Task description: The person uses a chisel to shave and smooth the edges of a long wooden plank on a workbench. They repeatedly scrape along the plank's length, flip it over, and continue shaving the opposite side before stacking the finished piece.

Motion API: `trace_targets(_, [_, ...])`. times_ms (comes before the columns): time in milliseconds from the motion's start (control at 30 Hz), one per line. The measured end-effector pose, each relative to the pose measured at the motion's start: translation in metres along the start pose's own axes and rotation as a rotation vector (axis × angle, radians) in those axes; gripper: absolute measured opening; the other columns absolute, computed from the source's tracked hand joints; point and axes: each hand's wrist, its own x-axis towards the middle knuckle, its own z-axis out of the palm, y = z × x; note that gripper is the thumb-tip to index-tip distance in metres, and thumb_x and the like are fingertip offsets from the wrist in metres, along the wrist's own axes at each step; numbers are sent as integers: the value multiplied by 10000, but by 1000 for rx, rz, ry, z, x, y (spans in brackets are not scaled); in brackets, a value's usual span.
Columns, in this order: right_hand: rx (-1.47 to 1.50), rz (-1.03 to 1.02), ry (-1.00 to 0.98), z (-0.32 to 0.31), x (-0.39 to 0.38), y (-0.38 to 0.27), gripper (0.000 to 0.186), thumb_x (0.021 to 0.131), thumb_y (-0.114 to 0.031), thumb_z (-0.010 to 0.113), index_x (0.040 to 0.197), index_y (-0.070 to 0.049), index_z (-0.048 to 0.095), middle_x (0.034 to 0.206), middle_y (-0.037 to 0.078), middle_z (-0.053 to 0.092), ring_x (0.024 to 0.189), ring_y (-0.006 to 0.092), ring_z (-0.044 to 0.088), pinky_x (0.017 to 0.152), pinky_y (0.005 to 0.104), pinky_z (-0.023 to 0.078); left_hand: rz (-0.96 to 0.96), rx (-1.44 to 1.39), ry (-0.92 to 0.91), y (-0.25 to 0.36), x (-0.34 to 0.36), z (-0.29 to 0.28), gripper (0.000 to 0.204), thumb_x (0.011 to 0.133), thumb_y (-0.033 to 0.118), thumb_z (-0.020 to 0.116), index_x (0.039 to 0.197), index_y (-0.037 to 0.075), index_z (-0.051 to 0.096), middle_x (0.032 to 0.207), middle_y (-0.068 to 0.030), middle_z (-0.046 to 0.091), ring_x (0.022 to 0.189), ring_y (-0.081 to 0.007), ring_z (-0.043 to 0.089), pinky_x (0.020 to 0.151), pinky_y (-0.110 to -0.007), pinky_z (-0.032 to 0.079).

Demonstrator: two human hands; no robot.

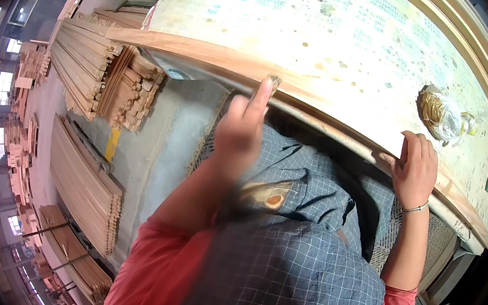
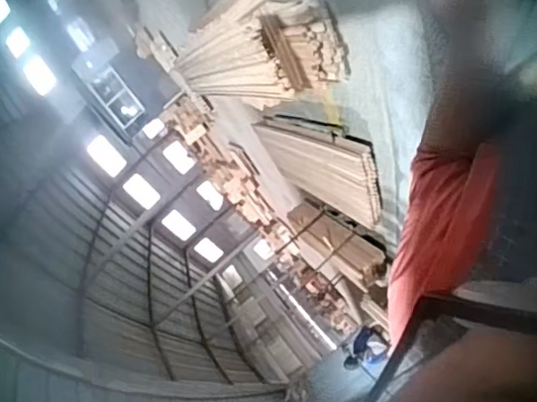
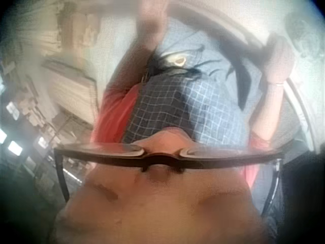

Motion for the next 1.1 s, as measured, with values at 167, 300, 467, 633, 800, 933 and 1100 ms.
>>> trace_targets(167, [-2,-1,13,0,0,-3,542,618,-218,859,1060,-68,582,920,102,590,862,309,573,753,398,435,-121,11,-273,2,-13,-40,484,956,52,507,1439,69,487,918,-136,583,795,-270,596,736,-389,520])
trace_targets(300, [-44,15,-10,3,-4,2,515,642,-149,836,1085,-66,587,954,104,600,873,314,571,771,405,441,-191,-314,-157,7,22,-53,422,980,108,442,1378,-10,521,1287,-246,607,1164,-356,603,996,-369,467])
trace_targets(467, [-23,13,-22,2,-2,1,546,621,-194,856,1076,-68,582,943,102,597,876,311,572,772,399,438,-284,-526,-546,11,45,-71,466,999,106,446,1455,9,447,1460,-166,507,1357,-202,460,1114,-285,329])
trace_targets(633, [-38,8,1,3,-2,0,561,610,-206,857,1081,-70,584,941,100,598,864,306,573,767,399,445,-158,-544,-722,12,47,-81,459,1004,121,448,1455,35,465,1058,-59,612,942,-136,566,846,-260,444])
trace_targets(800, [-55,10,-6,2,-2,0,576,605,-210,855,1096,-71,587,964,102,602,885,304,576,778,395,448,-319,-477,-376,-14,23,-66,484,991,103,464,1474,98,466,753,46,489,563,-41,375,513,-210,361])
trace_targets(933, [-53,38,-40,3,-5,1,575,614,-220,852,1105,-74,590,997,103,606,916,308,574,804,397,450,-222,-243,-253,-31,34,-68,443,991,88,465,1432,54,498,1091,-104,664,900,-177,629,809,-282,493])
trace_targets(1100, [-43,56,-68,4,-8,4,553,652,-161,833,1141,-75,590,1064,135,610,979,331,575,848,416,452,-129,-223,-469,-25,45,-85,419,991,88,470,1399,5,505,1363,-196,581,1280,-285,554,1071,-326,412])
